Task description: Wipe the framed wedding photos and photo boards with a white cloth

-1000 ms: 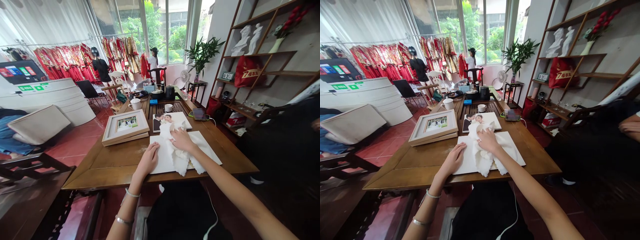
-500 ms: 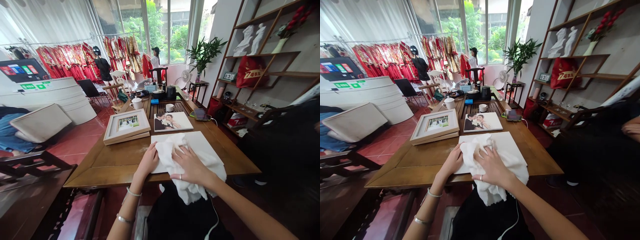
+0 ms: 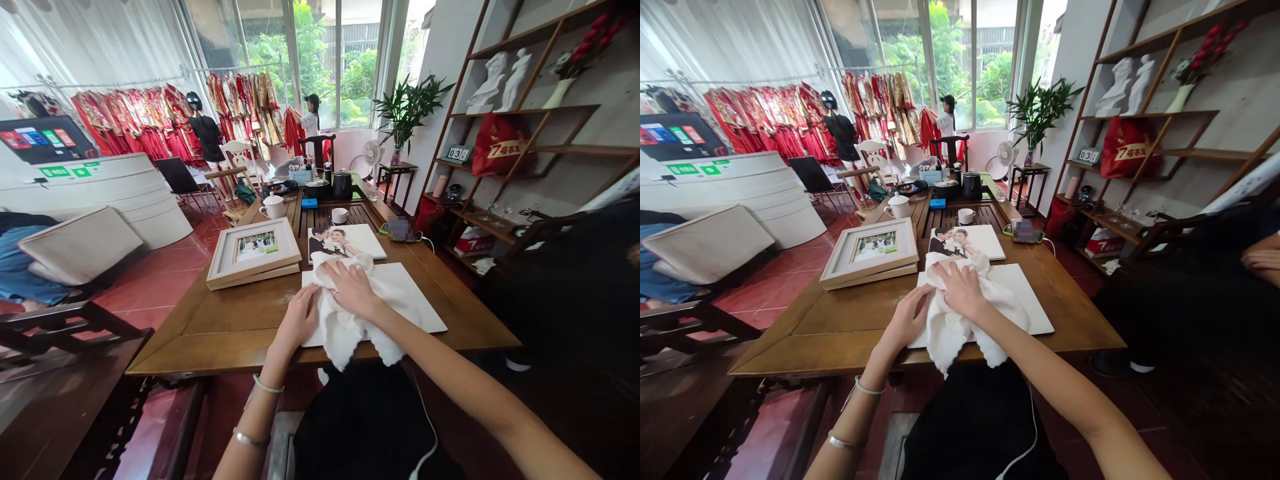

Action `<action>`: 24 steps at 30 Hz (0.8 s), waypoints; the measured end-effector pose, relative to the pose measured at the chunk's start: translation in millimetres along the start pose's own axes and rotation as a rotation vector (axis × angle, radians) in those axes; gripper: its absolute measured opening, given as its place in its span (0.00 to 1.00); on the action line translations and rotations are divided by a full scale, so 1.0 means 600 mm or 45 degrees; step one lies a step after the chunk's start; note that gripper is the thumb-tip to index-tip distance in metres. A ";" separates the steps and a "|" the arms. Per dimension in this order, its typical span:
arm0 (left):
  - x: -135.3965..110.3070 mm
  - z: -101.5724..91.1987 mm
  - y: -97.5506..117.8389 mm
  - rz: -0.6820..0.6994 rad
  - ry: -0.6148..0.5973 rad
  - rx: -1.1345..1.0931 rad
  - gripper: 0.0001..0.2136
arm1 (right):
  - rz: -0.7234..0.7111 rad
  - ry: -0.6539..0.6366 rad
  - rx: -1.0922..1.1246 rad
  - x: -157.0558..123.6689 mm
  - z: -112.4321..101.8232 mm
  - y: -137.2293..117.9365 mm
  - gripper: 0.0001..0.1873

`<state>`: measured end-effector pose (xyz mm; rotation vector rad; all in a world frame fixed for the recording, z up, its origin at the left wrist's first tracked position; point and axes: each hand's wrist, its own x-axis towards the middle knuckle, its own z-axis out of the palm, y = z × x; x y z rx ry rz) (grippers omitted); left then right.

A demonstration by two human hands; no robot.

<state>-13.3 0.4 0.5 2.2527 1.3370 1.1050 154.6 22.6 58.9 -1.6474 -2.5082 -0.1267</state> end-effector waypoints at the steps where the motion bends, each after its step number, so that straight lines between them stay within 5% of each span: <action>1: 0.001 -0.001 0.000 -0.008 0.028 0.006 0.14 | 0.026 -0.011 -0.012 0.007 0.002 -0.011 0.33; 7: 0.003 -0.005 0.004 -0.087 0.201 0.014 0.06 | -0.121 -0.002 0.014 0.000 0.005 -0.044 0.27; 15: -0.004 -0.008 0.024 -0.158 0.259 -0.040 0.11 | -0.435 0.031 0.195 -0.123 0.006 -0.013 0.37; 19: -0.005 -0.008 0.022 -0.211 0.230 -0.109 0.13 | -0.369 0.049 0.201 -0.140 0.009 -0.014 0.32; 24: -0.008 0.001 0.008 -0.175 0.178 -0.216 0.23 | -0.175 0.065 0.121 -0.080 0.011 -0.020 0.23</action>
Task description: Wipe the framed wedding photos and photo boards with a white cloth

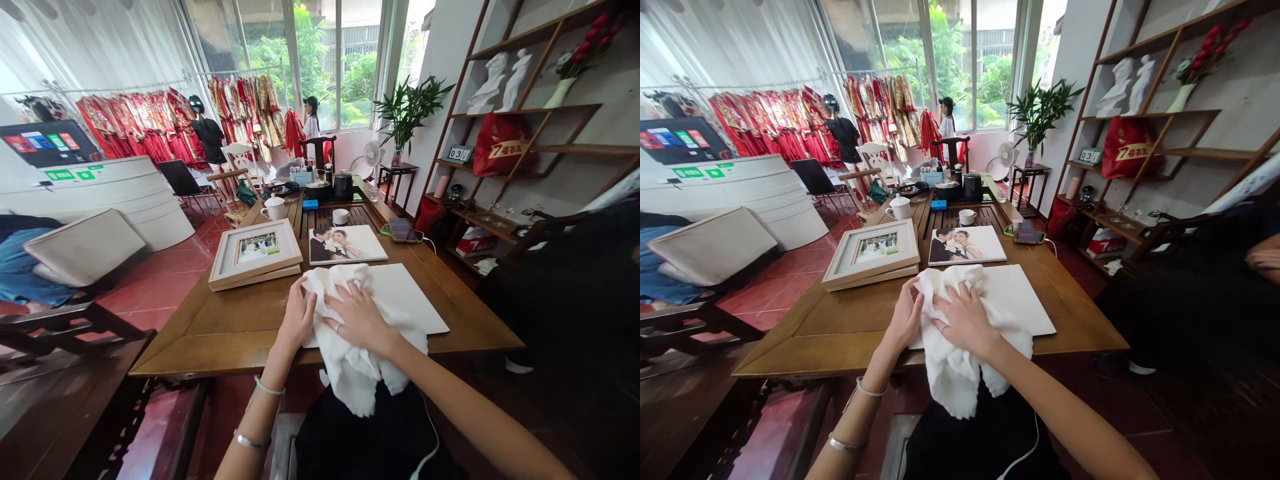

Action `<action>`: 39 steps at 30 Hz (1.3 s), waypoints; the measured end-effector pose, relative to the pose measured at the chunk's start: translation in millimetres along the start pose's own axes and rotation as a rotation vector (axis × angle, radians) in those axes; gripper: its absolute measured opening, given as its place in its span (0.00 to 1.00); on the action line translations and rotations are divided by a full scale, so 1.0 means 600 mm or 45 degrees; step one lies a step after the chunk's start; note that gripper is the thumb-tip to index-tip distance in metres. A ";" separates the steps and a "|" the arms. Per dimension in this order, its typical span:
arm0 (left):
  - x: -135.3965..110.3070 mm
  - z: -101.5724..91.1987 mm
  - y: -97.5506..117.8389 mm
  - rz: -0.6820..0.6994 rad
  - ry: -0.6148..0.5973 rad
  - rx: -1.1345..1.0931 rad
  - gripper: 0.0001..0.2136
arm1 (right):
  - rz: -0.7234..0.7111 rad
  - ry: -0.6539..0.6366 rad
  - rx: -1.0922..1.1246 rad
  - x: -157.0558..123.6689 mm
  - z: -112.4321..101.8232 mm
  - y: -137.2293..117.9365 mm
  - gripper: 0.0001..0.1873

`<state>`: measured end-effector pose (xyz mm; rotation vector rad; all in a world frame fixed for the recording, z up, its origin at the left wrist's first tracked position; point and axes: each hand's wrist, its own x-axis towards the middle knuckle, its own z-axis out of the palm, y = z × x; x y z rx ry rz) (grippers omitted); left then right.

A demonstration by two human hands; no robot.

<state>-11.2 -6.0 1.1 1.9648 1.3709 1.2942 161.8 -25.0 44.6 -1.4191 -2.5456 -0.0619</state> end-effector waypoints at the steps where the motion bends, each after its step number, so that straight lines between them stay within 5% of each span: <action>1: 0.000 0.001 -0.002 0.013 -0.009 -0.015 0.24 | 0.041 -0.002 -0.015 0.017 0.001 0.000 0.23; 9: 0.000 -0.003 -0.002 0.025 -0.021 0.116 0.27 | 0.142 -0.027 -0.015 0.093 0.005 -0.033 0.25; 19: -0.001 -0.002 0.006 0.044 0.076 0.085 0.17 | -0.131 0.086 0.062 -0.030 -0.009 -0.012 0.17; 24: 0.002 0.000 0.004 0.027 -0.068 0.159 0.12 | -0.107 0.280 0.061 -0.094 0.007 0.043 0.19; 28: 0.004 -0.002 0.002 0.063 -0.149 0.276 0.09 | 0.039 0.424 0.105 -0.103 0.018 0.105 0.14; 39: 0.004 0.000 -0.006 0.136 -0.114 0.333 0.06 | 0.425 0.193 -0.078 -0.014 0.005 0.253 0.16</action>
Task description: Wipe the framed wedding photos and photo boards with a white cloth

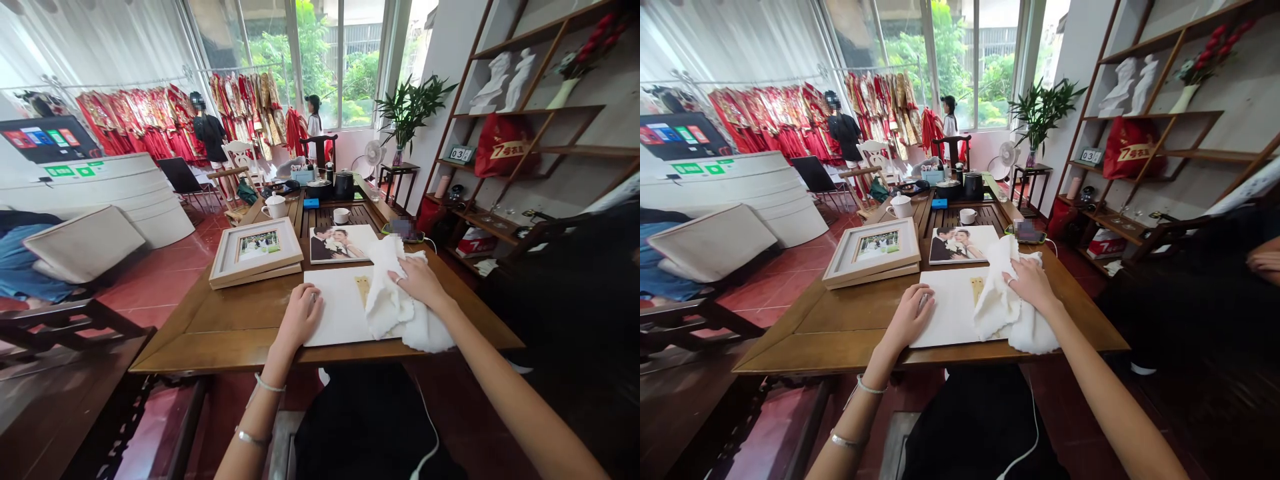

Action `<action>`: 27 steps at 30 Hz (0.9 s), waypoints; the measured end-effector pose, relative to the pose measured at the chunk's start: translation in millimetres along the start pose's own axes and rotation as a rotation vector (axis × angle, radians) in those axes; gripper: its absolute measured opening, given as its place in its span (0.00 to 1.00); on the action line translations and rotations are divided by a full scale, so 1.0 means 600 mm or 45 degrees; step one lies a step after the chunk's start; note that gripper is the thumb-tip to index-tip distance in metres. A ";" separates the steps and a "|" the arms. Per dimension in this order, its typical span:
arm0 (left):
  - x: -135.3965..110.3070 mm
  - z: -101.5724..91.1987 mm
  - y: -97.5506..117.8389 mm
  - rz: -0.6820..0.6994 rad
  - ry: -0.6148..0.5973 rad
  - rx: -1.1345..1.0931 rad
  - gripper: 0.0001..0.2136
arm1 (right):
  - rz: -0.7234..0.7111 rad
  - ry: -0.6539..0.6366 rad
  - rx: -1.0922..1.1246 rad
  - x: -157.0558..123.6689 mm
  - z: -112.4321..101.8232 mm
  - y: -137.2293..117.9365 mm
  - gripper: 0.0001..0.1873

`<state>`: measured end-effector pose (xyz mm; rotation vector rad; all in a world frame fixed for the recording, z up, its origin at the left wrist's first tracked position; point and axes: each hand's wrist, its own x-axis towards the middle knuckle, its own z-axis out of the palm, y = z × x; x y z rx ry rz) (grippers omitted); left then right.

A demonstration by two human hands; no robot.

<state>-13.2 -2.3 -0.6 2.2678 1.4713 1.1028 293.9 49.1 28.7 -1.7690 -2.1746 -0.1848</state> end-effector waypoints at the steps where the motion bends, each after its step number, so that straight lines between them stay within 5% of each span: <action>1: 0.000 0.000 0.000 0.003 0.002 0.000 0.06 | -0.002 -0.017 -0.008 0.009 0.002 0.007 0.17; 7: -0.001 0.005 0.000 0.006 0.025 0.029 0.07 | -0.025 -0.067 0.012 0.009 0.004 0.018 0.17; 19: -0.001 0.006 0.001 0.024 0.007 0.076 0.09 | -0.275 -0.069 0.050 -0.150 -0.049 0.007 0.15; 27: 0.000 -0.002 0.005 0.026 -0.019 0.054 0.09 | -0.025 -0.166 -0.009 -0.061 -0.033 0.013 0.14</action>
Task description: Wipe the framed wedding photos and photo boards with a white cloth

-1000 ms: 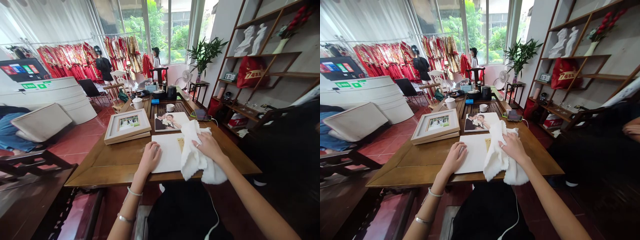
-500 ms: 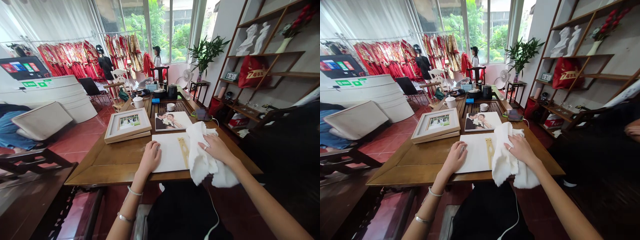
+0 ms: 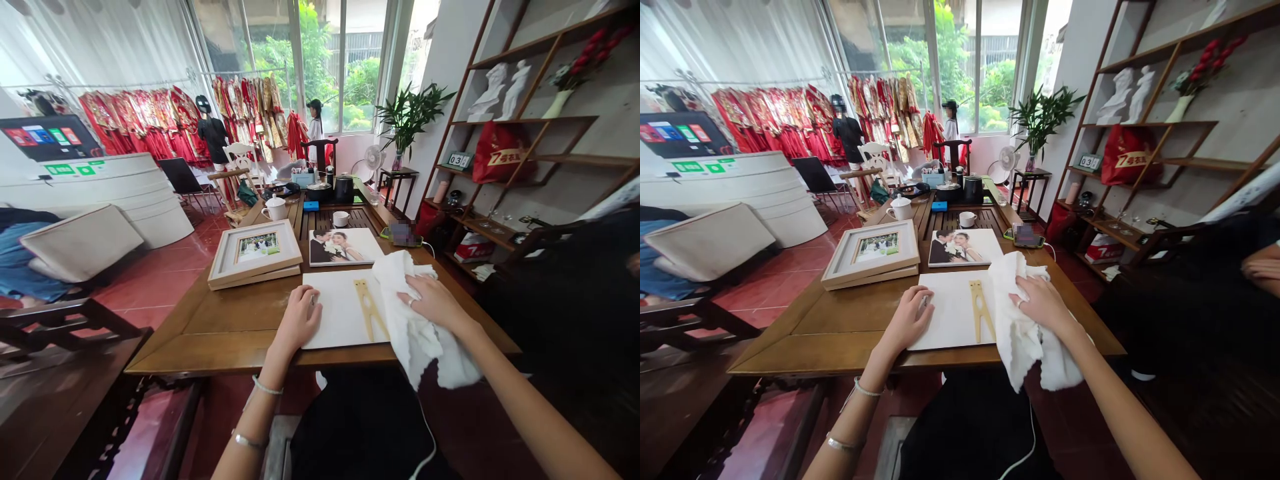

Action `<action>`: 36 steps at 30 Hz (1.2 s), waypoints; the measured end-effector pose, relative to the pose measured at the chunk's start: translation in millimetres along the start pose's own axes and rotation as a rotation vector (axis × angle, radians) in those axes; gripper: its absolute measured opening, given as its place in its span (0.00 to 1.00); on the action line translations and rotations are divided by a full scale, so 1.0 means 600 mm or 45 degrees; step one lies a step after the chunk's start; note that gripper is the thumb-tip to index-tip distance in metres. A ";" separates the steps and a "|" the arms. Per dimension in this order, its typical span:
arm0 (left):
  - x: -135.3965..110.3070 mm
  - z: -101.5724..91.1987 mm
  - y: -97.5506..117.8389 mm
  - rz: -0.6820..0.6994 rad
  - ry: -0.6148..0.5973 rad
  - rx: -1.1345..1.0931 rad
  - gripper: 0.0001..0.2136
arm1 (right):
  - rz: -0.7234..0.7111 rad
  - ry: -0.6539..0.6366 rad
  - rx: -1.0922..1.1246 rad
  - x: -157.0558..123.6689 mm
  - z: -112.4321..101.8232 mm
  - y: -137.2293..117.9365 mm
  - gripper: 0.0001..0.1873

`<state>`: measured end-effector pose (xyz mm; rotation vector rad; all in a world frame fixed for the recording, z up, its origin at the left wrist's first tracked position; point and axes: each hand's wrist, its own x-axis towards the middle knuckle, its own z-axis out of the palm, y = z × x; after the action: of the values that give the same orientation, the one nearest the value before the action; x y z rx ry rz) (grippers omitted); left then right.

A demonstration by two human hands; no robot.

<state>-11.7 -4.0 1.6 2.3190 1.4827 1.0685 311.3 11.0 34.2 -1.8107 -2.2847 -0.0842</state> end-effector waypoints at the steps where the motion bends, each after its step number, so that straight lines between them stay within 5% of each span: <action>1: 0.000 0.000 0.000 -0.004 -0.001 -0.001 0.09 | 0.023 -0.007 -0.021 0.015 0.000 -0.002 0.14; 6: 0.000 0.001 -0.001 -0.008 0.013 -0.011 0.09 | 0.022 -0.025 -0.148 0.058 0.004 -0.043 0.16; 12: -0.001 0.004 -0.004 -0.005 0.029 -0.022 0.09 | -0.150 0.029 -0.072 0.049 0.014 -0.098 0.16; 24: 0.000 0.002 -0.001 -0.022 0.000 -0.021 0.09 | -0.263 0.079 0.223 -0.062 0.018 -0.051 0.15; 36: -0.001 0.002 -0.004 -0.004 0.026 -0.015 0.09 | -0.002 0.070 0.267 0.078 0.031 -0.047 0.17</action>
<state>-12.9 -3.0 -0.7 2.3038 1.4828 1.1003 271.6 52.3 28.4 -1.6801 -2.1670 0.1010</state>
